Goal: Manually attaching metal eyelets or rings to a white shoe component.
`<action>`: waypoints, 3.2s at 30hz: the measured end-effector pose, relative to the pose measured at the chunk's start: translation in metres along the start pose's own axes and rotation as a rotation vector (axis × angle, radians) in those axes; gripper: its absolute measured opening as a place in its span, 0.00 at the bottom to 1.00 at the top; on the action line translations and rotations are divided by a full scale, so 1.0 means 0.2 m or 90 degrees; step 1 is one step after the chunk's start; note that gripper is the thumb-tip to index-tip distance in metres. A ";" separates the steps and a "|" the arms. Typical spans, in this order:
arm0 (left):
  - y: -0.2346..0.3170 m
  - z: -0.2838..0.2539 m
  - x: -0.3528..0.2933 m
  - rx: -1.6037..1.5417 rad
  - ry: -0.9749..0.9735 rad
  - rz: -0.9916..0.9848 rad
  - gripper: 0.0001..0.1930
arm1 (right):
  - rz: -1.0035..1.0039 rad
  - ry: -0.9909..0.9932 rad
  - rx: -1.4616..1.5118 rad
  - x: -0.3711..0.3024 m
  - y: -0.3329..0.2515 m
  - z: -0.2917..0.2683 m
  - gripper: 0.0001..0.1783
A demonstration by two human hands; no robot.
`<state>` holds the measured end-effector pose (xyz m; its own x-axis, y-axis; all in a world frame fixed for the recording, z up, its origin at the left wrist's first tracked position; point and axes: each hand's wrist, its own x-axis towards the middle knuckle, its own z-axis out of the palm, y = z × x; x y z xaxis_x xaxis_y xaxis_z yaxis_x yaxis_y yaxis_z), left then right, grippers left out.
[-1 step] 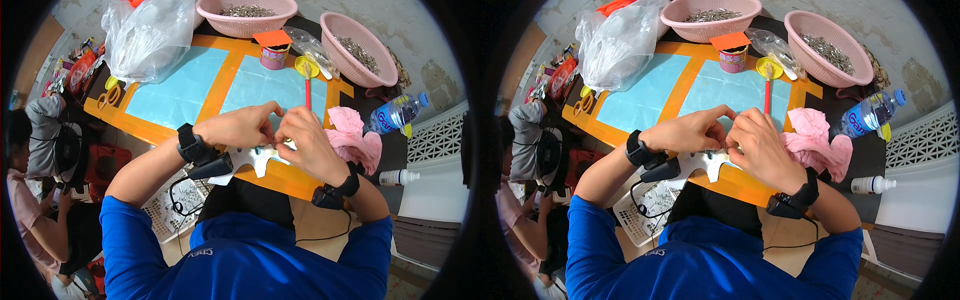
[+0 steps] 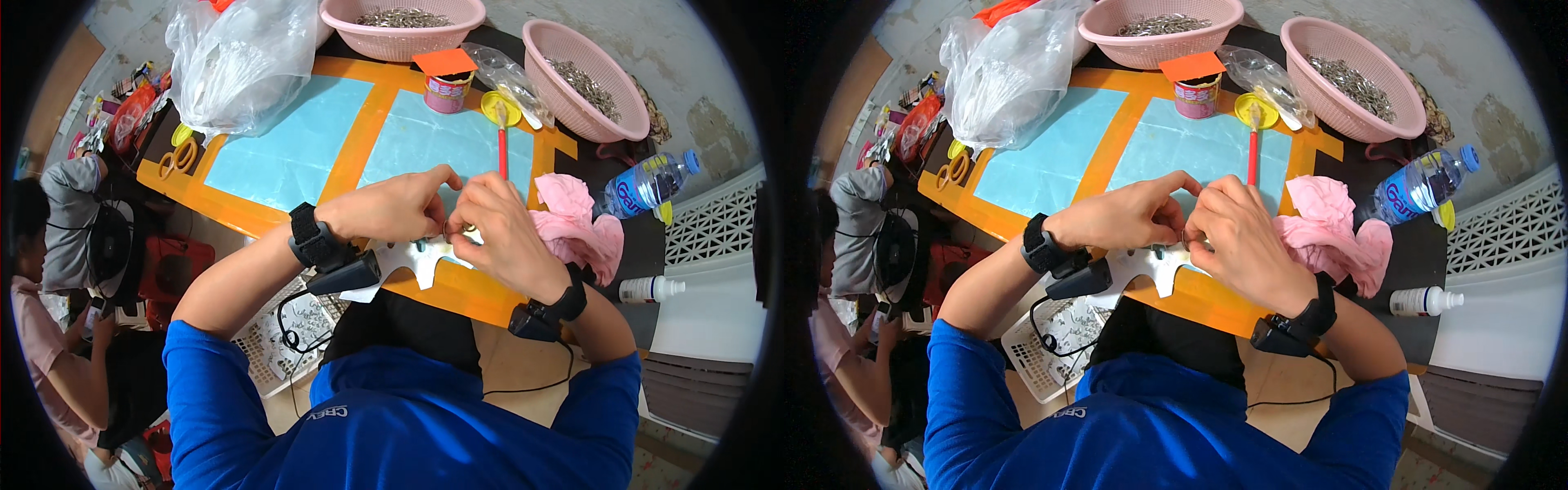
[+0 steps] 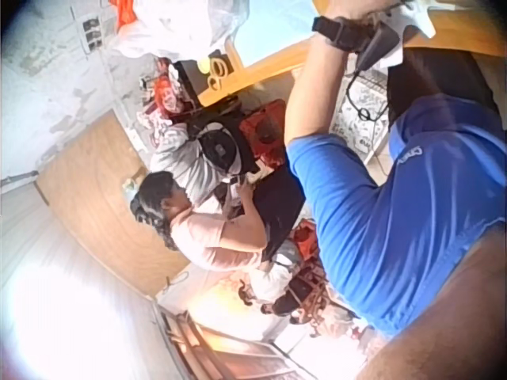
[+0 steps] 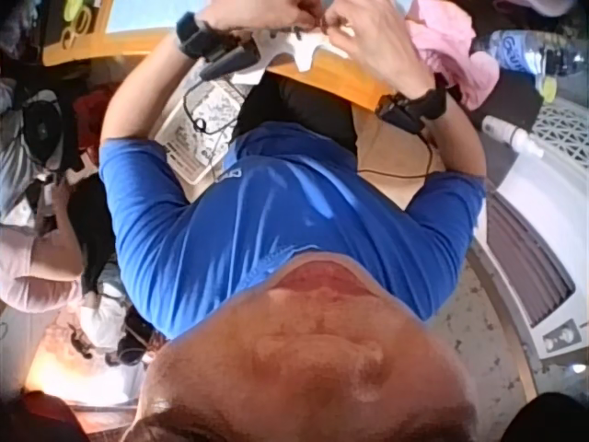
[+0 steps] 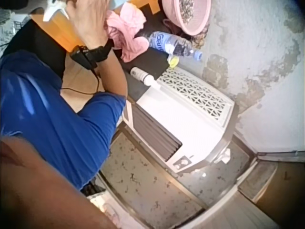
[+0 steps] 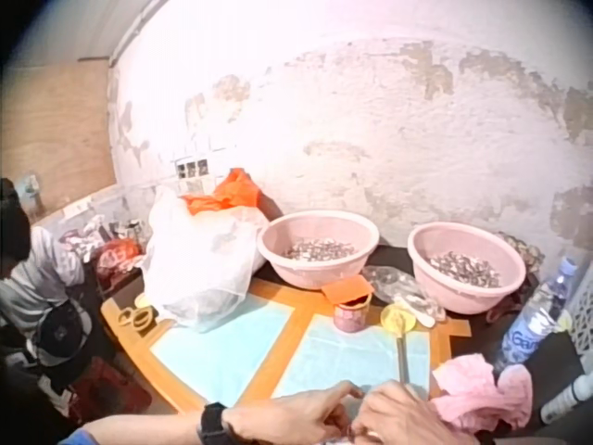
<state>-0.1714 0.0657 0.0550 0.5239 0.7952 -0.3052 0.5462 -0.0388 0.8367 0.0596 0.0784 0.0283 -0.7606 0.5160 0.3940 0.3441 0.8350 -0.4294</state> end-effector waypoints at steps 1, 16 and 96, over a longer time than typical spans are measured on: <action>0.00 0.01 -0.01 0.000 0.009 0.000 0.30 | -0.007 0.002 0.002 0.00 0.00 0.01 0.09; -0.10 0.43 -0.18 0.277 0.508 0.201 0.27 | -0.030 0.010 0.018 -0.01 0.02 0.04 0.11; -0.20 0.60 -0.19 0.499 0.549 0.356 0.23 | 0.210 -0.105 0.289 -0.04 0.00 -0.04 0.17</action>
<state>-0.1345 -0.0362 -0.0217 0.3763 0.6762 0.6334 0.7798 -0.6003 0.1776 0.0688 0.0753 0.0315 -0.7413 0.6681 0.0635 0.3354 0.4508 -0.8272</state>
